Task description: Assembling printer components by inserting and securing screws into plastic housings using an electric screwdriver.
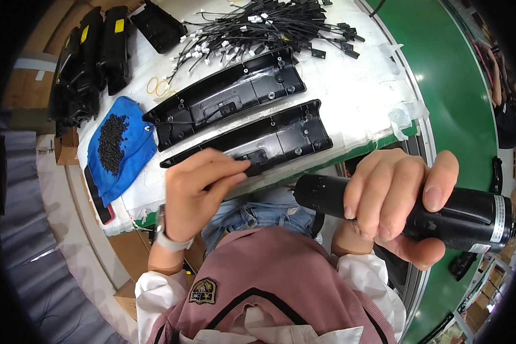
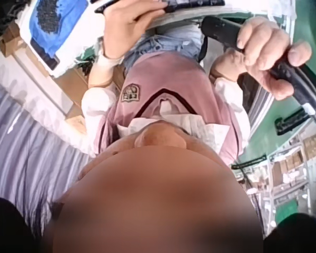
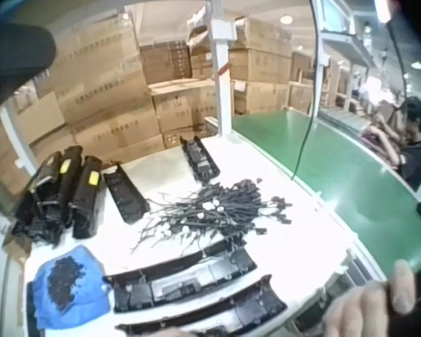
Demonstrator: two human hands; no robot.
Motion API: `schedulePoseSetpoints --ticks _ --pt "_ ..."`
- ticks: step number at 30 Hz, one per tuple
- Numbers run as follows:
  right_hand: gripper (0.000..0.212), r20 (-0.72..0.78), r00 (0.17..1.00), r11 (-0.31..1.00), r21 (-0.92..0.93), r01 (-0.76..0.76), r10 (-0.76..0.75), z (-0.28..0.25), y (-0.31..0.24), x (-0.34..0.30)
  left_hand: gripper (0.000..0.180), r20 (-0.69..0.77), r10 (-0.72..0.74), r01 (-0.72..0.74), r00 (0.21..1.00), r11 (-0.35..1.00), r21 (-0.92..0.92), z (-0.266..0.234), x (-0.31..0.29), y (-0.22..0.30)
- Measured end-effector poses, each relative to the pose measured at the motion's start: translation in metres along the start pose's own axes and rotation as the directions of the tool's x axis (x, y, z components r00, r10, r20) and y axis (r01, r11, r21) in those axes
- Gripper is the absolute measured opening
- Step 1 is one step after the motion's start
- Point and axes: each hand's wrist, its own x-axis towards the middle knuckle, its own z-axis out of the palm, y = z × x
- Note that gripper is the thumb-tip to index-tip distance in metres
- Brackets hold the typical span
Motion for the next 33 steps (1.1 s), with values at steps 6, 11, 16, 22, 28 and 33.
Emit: schedulePoseSetpoints --ticks 6,11,16,22,28,33 --pt "0.045 0.068 0.998 0.996 -0.091 0.01 -0.003 0.006 0.013 0.0 0.01 -0.035 -0.145 0.147 0.989 0.987 0.065 0.022 -0.007 -0.015" --pt "0.049 0.218 0.969 0.988 -0.123 -0.09 0.115 0.007 0.014 0.005 0.011 0.007 -0.181 0.178 0.983 0.975 0.136 0.017 -0.007 -0.015" --pt "0.044 0.22 0.968 0.969 -0.235 -0.07 0.123 0.018 0.025 0.008 0.012 0.065 -0.208 0.201 0.976 0.975 0.091 0.002 -0.005 -0.023" --pt "0.044 0.271 0.947 0.967 -0.228 -0.11 0.172 0.02 0.032 0.011 0.01 0.071 -0.222 0.207 0.973 0.963 0.176 0.005 -0.005 -0.016" --pt "0.043 0.361 0.91 0.966 -0.223 -0.128 0.204 0.026 0.042 0.012 0.007 0.066 -0.272 0.235 0.96 0.912 0.335 0.008 -0.005 -0.014" --pt "0.042 0.399 0.879 0.961 -0.193 -0.198 0.261 0.031 0.049 0.011 0.008 0.057 -0.263 0.231 0.963 0.918 0.321 0.007 -0.006 -0.015"
